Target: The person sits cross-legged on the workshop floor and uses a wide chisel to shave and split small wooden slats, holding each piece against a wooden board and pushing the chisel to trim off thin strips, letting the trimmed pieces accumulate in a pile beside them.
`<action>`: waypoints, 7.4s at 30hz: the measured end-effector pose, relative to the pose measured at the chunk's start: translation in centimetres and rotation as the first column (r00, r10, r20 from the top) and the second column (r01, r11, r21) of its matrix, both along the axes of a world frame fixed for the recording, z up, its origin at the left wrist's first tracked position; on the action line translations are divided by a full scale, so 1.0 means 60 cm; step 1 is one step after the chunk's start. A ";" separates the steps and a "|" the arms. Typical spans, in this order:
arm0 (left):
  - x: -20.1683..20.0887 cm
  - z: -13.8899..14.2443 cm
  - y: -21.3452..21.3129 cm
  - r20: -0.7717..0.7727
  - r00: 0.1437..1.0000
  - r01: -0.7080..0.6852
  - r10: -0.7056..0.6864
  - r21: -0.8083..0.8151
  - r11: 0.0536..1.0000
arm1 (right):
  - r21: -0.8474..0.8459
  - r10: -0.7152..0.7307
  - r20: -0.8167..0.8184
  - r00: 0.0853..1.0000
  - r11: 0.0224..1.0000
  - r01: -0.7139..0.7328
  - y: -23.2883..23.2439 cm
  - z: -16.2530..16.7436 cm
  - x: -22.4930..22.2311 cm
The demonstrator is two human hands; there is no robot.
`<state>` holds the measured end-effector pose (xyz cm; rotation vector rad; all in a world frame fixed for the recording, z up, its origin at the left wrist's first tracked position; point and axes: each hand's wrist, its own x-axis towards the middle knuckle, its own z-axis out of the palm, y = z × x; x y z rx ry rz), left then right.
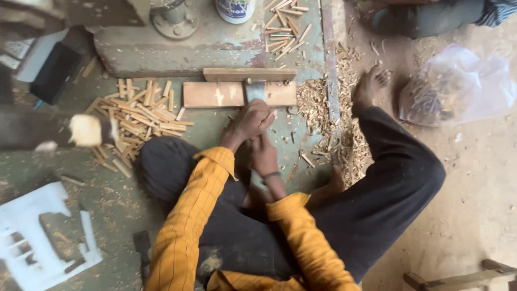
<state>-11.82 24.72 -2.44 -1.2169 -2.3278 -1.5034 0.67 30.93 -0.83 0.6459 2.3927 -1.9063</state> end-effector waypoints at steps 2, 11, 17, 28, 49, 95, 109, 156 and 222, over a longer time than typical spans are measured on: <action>0.024 0.015 -0.012 -0.004 0.985 -0.171 0.173 0.139 0.975 | -0.776 -0.015 0.130 0.991 0.621 0.111 0.037 0.031 0.050; -0.022 -0.031 0.016 0.110 0.746 -0.630 0.657 -0.204 0.750 | -0.622 -0.109 0.355 0.928 0.714 0.322 0.111 0.104 0.181; -0.043 -0.045 0.020 0.162 0.740 -0.614 0.653 -0.237 0.753 | -0.549 -0.120 0.314 0.942 0.786 0.283 0.113 0.083 0.176; -0.059 -0.051 -0.009 0.349 0.746 -0.549 0.567 -0.159 0.821 | 0.089 0.014 0.210 0.978 0.995 -0.033 0.086 0.102 0.133; 0.086 -0.001 0.003 0.241 0.921 0.313 -0.307 0.013 0.950 | 0.309 0.066 0.137 0.988 0.945 -0.106 0.022 0.034 0.102; -0.028 -0.080 -0.013 0.370 0.730 -0.527 0.574 -0.230 0.818 | -0.500 -0.127 0.312 0.942 0.821 0.276 0.254 0.238 0.219; 0.013 -0.062 -0.005 0.738 0.649 -0.486 0.182 0.218 0.847 | -0.636 -0.231 0.282 0.931 0.682 0.361 0.292 0.239 0.233; -0.035 -0.056 -0.007 0.241 0.712 -0.616 0.660 -0.238 0.751 | -0.251 -0.225 0.252 0.941 0.924 0.288 0.220 0.171 0.211; 0.158 -0.063 -0.016 0.975 0.218 -0.479 -0.047 0.149 0.865 | 0.321 0.102 0.172 0.980 0.935 -0.153 0.020 0.030 0.080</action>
